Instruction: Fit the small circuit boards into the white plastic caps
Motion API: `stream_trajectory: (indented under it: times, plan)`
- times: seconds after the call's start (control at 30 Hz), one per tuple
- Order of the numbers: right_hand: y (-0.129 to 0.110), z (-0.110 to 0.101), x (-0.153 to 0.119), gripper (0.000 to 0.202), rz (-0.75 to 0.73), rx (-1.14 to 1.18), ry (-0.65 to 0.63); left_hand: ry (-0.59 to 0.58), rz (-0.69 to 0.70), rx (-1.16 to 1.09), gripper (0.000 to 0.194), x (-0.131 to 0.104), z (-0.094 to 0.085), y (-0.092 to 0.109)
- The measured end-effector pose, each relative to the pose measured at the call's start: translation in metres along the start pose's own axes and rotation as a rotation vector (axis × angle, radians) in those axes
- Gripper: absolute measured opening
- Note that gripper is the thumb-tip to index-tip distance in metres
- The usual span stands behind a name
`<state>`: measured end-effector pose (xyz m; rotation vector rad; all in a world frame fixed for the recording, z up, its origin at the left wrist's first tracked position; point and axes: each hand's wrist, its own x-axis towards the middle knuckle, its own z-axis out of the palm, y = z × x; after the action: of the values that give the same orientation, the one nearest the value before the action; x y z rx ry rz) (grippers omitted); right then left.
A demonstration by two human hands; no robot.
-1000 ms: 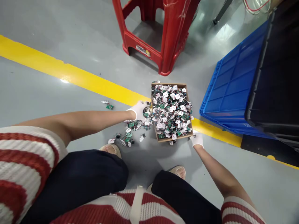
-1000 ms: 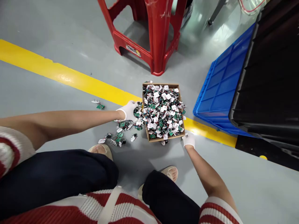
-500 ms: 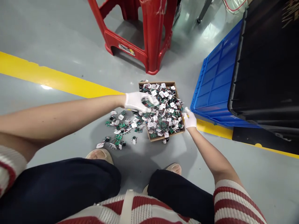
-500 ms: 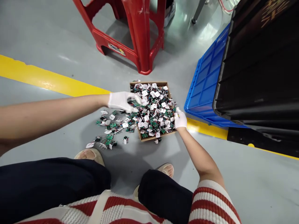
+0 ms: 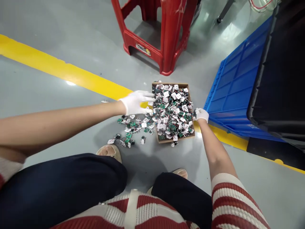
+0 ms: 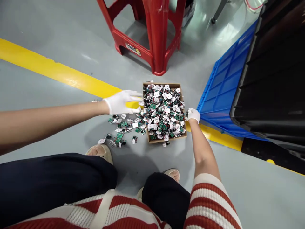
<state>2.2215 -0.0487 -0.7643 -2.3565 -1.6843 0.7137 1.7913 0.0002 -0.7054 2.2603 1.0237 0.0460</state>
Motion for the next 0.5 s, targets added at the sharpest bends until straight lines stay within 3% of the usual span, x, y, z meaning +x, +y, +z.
stream_trajectory:
  times: [0.1, 0.2, 0.23, 0.3, 0.37, 0.43, 0.5]
  plan:
    - [-0.014, -0.024, -0.008, 0.041, -0.02, 0.024, 0.098, 0.064, -0.321, 0.048, 0.09, -0.078, 0.024, -0.034]
    - [-0.044, -0.044, -0.024, 0.036, -0.143, 0.063, 0.086, -0.117, -0.518, 0.169, 0.143, -0.142, 0.068, -0.036]
    - [-0.057, -0.047, -0.034, 0.038, -0.211, 0.076, 0.059, -0.184, -0.547, 0.177, 0.152, -0.155, 0.081, -0.032]
    - [-0.082, -0.048, -0.065, 0.057, -0.389, 0.098, 0.001, -0.26, -0.568, 0.176, 0.157, -0.171, 0.104, -0.02]
    - [-0.104, -0.038, -0.109, 0.067, -0.475, 0.09, -0.1, -0.27, -0.548, 0.159, 0.148, -0.171, 0.118, -0.01]
    - [-0.124, -0.014, -0.155, 0.065, -0.527, 0.091, -0.321, -0.25, -0.511, 0.141, 0.135, -0.161, 0.122, -0.005]
    - [-0.144, 0.021, -0.19, 0.072, -0.706, 0.06, -0.611, -0.197, -0.482, 0.125, 0.127, -0.147, 0.117, -0.005]
